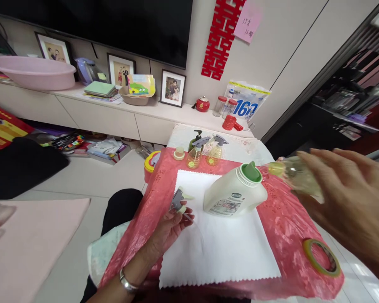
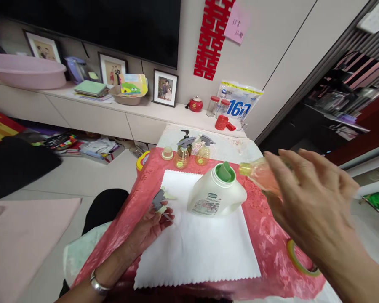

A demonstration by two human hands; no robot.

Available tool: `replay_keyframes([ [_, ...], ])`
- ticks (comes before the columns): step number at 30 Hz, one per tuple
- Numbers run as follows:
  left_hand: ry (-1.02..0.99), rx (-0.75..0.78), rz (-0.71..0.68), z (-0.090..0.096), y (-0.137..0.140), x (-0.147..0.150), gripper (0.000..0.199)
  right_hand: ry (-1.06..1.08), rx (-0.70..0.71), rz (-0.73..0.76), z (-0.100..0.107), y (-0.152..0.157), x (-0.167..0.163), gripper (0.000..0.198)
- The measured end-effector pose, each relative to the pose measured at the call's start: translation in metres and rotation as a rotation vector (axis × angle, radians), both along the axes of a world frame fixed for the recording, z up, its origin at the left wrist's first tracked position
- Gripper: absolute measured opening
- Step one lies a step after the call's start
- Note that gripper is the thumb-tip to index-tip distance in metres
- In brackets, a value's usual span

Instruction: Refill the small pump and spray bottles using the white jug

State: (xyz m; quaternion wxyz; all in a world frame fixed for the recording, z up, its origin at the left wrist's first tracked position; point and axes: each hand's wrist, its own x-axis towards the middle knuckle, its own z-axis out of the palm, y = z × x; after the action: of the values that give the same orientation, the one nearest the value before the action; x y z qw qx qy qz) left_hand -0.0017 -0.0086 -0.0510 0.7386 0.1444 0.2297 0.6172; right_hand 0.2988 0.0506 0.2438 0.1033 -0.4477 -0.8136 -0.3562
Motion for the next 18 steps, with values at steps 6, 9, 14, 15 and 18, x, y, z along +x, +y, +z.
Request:
replay_keyframes([
  [6, -0.001, -0.059, 0.120, 0.036, 0.005, -0.009, 0.036, 0.404, -0.436, -0.024, -0.052, -0.048, 0.016, 0.070],
  [9, 0.010, -0.081, 0.159, 0.050, 0.006, -0.014, 0.034, 0.394, -0.621, 0.090, -0.105, -0.069, 0.002, 0.062],
  [14, 0.016, -0.071, 0.226, 0.061, 0.004, -0.014, 0.027, 0.408, -0.714, 0.045, -0.184, -0.087, -0.022, 0.063],
  [15, 0.018, -0.067, 0.241, 0.062, 0.004, -0.013, 0.023, 0.420, -0.743, 0.026, -0.193, -0.090, -0.026, 0.065],
  [18, 0.035, -0.063, 0.281, 0.067, 0.004, -0.011, 0.019, 0.501, -0.807, -0.021, -0.207, -0.097, -0.034, 0.071],
])
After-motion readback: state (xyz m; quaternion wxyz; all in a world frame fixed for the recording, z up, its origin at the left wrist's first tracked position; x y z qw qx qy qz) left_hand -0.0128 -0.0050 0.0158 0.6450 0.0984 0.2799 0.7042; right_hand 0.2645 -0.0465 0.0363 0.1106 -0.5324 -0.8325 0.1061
